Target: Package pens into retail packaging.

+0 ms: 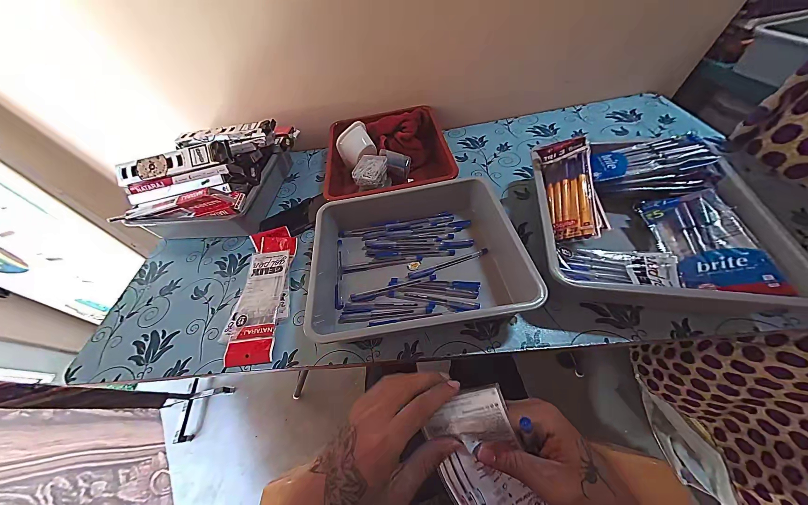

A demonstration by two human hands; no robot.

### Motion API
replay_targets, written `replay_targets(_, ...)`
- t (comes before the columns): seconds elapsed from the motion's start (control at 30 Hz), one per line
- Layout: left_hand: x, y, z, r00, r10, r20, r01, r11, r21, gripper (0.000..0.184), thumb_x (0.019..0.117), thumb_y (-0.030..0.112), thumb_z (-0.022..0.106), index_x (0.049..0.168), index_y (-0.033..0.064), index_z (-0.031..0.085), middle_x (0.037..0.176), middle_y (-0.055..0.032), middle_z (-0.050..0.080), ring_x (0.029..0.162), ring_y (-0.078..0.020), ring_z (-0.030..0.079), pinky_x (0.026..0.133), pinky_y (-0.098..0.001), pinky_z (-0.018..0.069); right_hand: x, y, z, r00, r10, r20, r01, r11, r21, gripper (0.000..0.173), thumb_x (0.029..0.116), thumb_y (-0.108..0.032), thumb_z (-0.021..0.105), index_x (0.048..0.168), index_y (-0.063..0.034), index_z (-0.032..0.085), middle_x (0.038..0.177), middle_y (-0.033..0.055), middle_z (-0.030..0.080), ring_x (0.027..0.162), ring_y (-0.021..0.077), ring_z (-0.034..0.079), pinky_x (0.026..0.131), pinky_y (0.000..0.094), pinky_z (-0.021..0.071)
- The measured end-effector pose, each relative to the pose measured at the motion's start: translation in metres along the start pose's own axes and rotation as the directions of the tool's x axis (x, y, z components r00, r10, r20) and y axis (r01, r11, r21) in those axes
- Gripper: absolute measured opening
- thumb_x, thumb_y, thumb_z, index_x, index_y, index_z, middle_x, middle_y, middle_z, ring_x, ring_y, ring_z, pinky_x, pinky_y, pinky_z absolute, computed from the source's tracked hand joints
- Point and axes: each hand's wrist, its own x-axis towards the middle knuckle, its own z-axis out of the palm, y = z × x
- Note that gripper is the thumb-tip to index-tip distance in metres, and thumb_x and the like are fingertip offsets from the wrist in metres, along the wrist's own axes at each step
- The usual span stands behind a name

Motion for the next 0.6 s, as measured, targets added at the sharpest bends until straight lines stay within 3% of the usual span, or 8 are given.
replay_targets(0.17, 0.004, 0.002, 0.010, 0.997, 0.073, 0.031, -0.068, 0.988, -0.138, 0.029, 0.1075, 0.022, 0.051, 0.112, -0.0008, 0.069, 0.098, -0.0126, 0.074, 0.095, -0.0139, 0.070, 0.091, -0.0221, 0.0522, -0.005, 0.010, -0.005, 0.994, -0.095, 0.047, 0.102, 0.981, -0.167, 0.020, 0.1022, -0.015, 0.060, 0.099, 0.0025, 0.068, 0.093, 0.0055, 0.073, 0.092, -0.0042, 0.066, 0.084, 0.0107, 0.0521)
replay_targets(0.23, 0.010, -0.001, 0.007, 0.997, 0.069, 0.043, -0.056, 0.964, -0.260, 0.030, 0.1082, 0.017, 0.048, 0.107, -0.0036, 0.070, 0.093, -0.0139, 0.074, 0.091, -0.0117, 0.071, 0.088, -0.0193, 0.0530, -0.005, 0.014, -0.010, 0.988, -0.134, 0.077, 0.147, 0.969, -0.198, 0.020, 0.1023, -0.014, 0.059, 0.096, 0.0032, 0.067, 0.089, 0.0083, 0.069, 0.088, -0.0003, 0.064, 0.081, 0.0106, 0.0501)
replay_targets(0.33, 0.020, -0.005, -0.002, 0.999, -0.043, 0.015, 0.045, 0.934, -0.354, 0.034, 0.1085, 0.017, 0.047, 0.097, -0.0052, 0.070, 0.086, -0.0129, 0.072, 0.084, -0.0048, 0.069, 0.081, -0.0146, 0.0528, -0.005, 0.022, -0.017, 0.983, -0.157, 0.099, 0.178, 0.950, -0.258, 0.022, 0.1033, -0.015, 0.058, 0.094, 0.0031, 0.065, 0.084, 0.0104, 0.063, 0.084, 0.0041, 0.061, 0.077, 0.0111, 0.0481)
replay_targets(0.4, 0.026, -0.005, -0.003, 0.987, -0.158, -0.012, 0.139, 0.901, -0.411, 0.034, 0.1075, 0.020, 0.051, 0.093, -0.0040, 0.070, 0.082, -0.0089, 0.072, 0.080, 0.0004, 0.066, 0.076, -0.0120, 0.0514, -0.006, 0.024, -0.015, 0.993, -0.114, 0.027, 0.117, 0.960, -0.256, 0.024, 0.1046, -0.020, 0.058, 0.099, 0.0008, 0.068, 0.087, 0.0073, 0.067, 0.087, -0.0007, 0.063, 0.080, 0.0098, 0.0495)
replay_targets(0.47, 0.032, -0.005, 0.006, 0.956, -0.290, -0.048, 0.207, 0.780, -0.591, 0.032, 0.1050, 0.027, 0.056, 0.093, 0.0004, 0.070, 0.083, -0.0023, 0.073, 0.081, 0.0032, 0.067, 0.076, -0.0126, 0.0544, -0.003, 0.026, -0.010, 0.992, -0.109, -0.057, 0.095, 0.974, -0.206, 0.021, 0.1038, -0.021, 0.059, 0.102, -0.0026, 0.069, 0.092, 0.0020, 0.070, 0.090, -0.0049, 0.064, 0.082, 0.0095, 0.0512)
replay_targets(0.53, 0.038, -0.006, 0.020, 0.926, -0.378, 0.010, 0.223, 0.522, -0.823, 0.027, 0.1036, 0.030, 0.058, 0.098, 0.0082, 0.073, 0.093, 0.0025, 0.075, 0.090, -0.0011, 0.070, 0.083, -0.0206, 0.0576, 0.003, 0.027, -0.003, 0.982, -0.142, -0.123, 0.120, 0.978, -0.173, 0.017, 0.1036, -0.020, 0.060, 0.106, -0.0059, 0.069, 0.099, -0.0026, 0.071, 0.097, -0.0066, 0.064, 0.087, 0.0106, 0.0527)
replay_targets(0.6, 0.043, -0.008, 0.028, 0.938, -0.312, 0.153, 0.238, 0.255, -0.937, 0.033, 0.1061, 0.034, 0.052, 0.113, 0.0088, 0.073, 0.113, 0.0006, 0.074, 0.110, -0.0070, 0.067, 0.100, -0.0281, 0.0535, 0.008, 0.024, 0.003, 0.976, -0.143, -0.164, 0.120, 0.982, -0.143, 0.016, 0.1026, -0.020, 0.062, 0.113, -0.0119, 0.071, 0.110, -0.0094, 0.073, 0.106, -0.0081, 0.064, 0.093, 0.0131, 0.0534)
